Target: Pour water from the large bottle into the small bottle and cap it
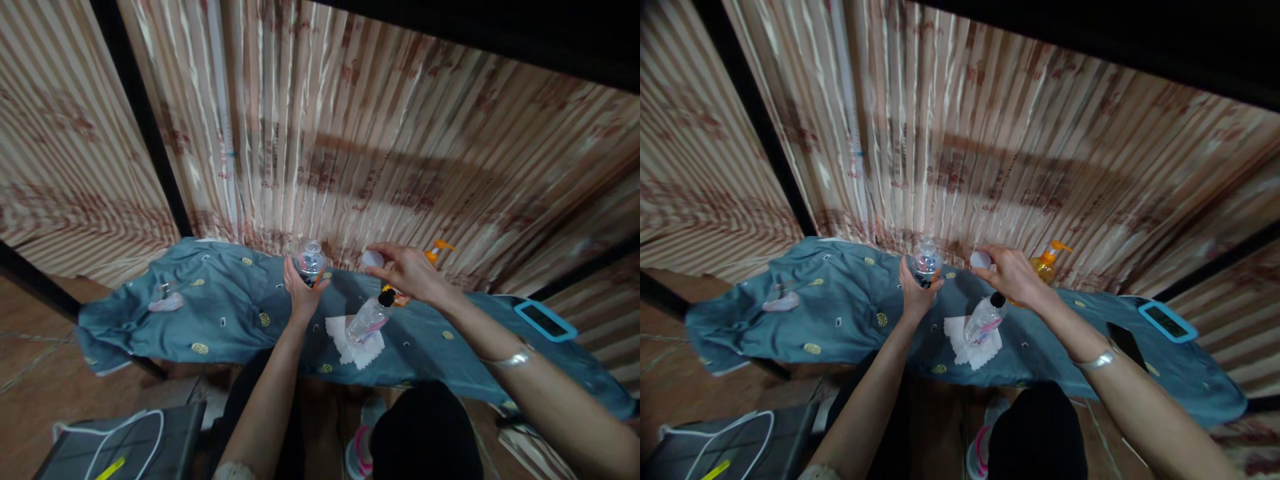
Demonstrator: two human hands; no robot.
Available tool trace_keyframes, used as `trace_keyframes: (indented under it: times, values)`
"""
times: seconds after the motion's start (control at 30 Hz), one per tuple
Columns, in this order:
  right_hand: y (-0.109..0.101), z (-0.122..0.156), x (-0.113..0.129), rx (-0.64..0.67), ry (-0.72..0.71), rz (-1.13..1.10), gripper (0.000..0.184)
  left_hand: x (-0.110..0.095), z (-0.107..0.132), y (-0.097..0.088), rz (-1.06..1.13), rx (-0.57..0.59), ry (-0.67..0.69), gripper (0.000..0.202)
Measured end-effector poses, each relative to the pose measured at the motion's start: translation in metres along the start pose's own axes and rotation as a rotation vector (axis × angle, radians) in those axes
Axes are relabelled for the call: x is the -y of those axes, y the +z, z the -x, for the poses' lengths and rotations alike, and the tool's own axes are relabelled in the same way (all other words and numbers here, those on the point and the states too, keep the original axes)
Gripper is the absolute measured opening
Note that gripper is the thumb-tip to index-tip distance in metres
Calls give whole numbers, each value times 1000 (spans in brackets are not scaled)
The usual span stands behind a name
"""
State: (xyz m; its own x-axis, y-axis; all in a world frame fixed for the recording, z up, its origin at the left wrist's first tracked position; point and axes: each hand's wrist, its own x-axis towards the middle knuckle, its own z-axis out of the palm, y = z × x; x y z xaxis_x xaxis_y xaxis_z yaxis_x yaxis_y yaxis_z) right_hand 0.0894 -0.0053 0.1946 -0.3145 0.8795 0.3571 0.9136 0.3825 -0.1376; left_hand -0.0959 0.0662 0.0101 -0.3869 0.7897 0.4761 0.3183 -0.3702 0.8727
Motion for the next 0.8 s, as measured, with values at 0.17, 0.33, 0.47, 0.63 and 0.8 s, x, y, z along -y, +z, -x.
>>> trace_keyframes:
  times: [0.17, 0.33, 0.47, 0.63, 0.8]
  values:
    - [39, -66, 17, 285, -82, 226, 35, 0, -12, 7, 59, 15, -79, 110]
    - [51, -95, 16, 375, -89, 272, 47, 1, -13, 8, 107, 63, -76, 92]
    - [42, -100, 15, 368, -172, 276, 53, 0, -11, 9, 74, 76, 24, 85]
    - [25, -99, 15, 388, -243, 298, 53, 0, -8, 11, 32, 73, 139, 80]
    - [20, -99, 21, 457, -232, 317, 47, 3, 0, 14, 12, 105, 233, 79]
